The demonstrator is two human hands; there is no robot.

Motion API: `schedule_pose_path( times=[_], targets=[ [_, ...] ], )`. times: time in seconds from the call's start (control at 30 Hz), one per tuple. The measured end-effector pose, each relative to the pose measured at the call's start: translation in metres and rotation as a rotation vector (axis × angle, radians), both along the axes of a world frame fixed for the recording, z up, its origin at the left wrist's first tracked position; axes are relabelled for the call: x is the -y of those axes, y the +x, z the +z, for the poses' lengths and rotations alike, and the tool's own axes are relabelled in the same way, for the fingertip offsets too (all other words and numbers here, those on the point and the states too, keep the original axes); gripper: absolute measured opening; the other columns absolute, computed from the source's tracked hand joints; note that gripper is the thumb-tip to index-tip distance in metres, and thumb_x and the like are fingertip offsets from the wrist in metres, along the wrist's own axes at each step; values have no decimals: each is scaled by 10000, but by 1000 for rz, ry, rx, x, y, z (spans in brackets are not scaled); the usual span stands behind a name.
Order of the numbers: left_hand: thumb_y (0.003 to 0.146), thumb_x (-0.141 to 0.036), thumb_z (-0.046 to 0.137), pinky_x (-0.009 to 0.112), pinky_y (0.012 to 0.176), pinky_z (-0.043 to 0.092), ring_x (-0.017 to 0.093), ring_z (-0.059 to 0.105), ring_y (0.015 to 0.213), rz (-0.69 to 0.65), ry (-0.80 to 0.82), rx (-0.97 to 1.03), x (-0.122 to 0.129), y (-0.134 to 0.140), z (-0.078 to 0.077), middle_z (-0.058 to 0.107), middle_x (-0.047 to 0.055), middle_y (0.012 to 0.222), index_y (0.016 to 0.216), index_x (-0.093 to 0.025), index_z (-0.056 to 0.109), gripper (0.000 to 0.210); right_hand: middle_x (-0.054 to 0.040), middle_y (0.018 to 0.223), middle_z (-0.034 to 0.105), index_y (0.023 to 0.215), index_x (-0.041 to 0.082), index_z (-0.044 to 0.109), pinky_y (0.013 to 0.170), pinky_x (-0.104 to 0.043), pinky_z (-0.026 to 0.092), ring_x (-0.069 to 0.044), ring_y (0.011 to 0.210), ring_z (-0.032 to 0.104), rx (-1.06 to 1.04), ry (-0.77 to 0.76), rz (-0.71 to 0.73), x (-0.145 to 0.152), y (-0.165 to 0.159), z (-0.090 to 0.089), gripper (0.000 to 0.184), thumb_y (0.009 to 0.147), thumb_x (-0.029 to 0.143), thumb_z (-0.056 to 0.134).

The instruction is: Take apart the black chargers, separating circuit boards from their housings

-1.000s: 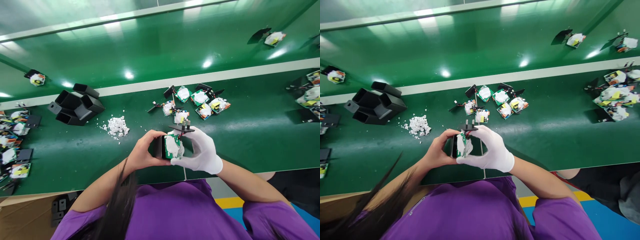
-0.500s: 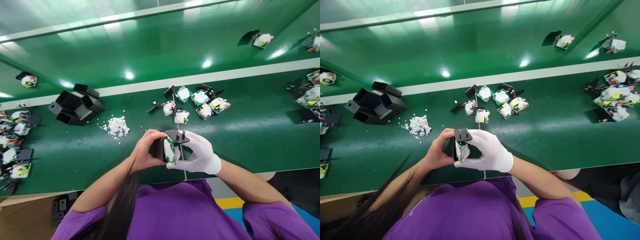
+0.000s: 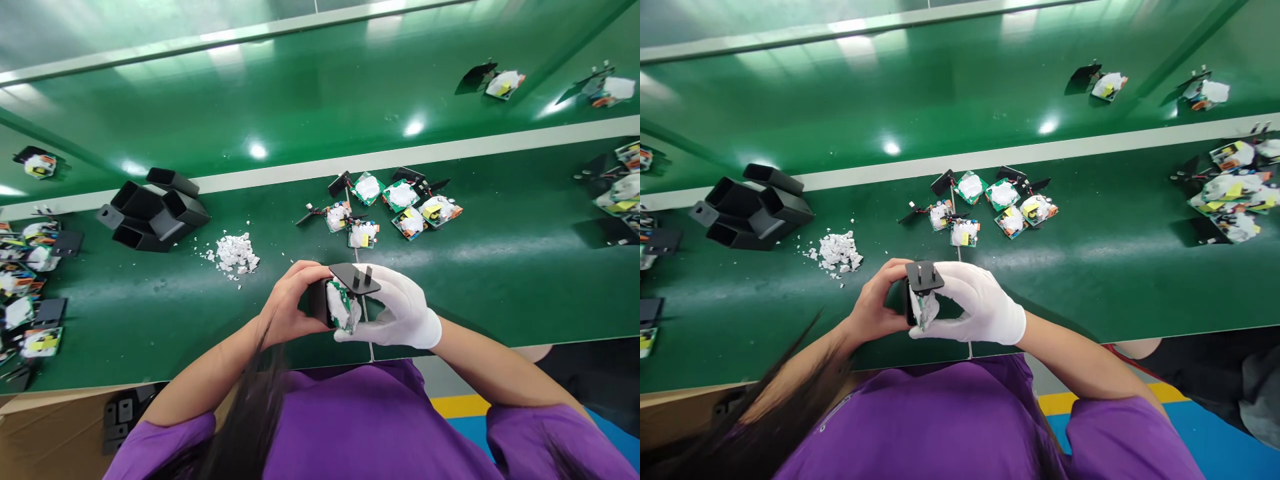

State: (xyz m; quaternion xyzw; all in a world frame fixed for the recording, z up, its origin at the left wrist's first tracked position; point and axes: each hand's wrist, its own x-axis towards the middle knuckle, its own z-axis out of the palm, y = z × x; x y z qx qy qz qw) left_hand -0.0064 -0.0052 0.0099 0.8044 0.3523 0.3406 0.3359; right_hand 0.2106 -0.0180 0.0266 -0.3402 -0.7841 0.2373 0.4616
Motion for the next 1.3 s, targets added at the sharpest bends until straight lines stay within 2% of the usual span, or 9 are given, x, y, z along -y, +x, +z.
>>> schedule_pose_path(
  times=[0.23, 0.5, 0.73, 1.13, 1.3],
  targets=[
    [673, -353, 878, 358, 864, 584, 232, 714, 990, 40, -65, -10, 2, 3, 0, 733, 63, 1093, 1207, -242, 564, 630, -89, 1121, 763, 1279, 235, 585, 862, -328, 648, -235, 976, 765, 18, -21, -33, 0, 3, 1, 612, 772, 456, 845],
    [742, -253, 818, 341, 876, 581, 224, 703, 1046, 12, 6, 37, 1, 3, 0, 726, 74, 1129, 1263, -238, 513, 604, -69, 1063, 753, 1239, 256, 551, 876, -346, 648, -227, 983, 761, -7, 3, 21, -2, -1, -1, 528, 812, 418, 816],
    [774, -221, 770, 343, 898, 588, 220, 707, 1066, 2, 48, 17, -2, 4, 4, 732, 80, 1144, 1256, -228, 515, 545, -105, 1050, 749, 1214, 219, 551, 915, -355, 641, -234, 1023, 747, -3, 73, 20, -3, -1, -4, 494, 828, 395, 804],
    [729, -210, 792, 352, 882, 584, 235, 711, 1048, 5, 27, -4, -1, 3, 1, 730, 82, 1120, 1251, -232, 527, 587, -85, 1063, 761, 1298, 248, 512, 883, -384, 655, -253, 979, 770, -7, 80, -8, -3, -2, -5, 603, 805, 387, 830],
    [677, -177, 819, 327, 868, 585, 229, 712, 1030, 4, 18, 12, -1, 0, 0, 728, 72, 1114, 1240, -232, 545, 629, -101, 1069, 760, 1246, 216, 555, 879, -363, 653, -246, 997, 763, 17, 95, -29, -2, -2, -4, 551, 807, 403, 830]
  ],
)
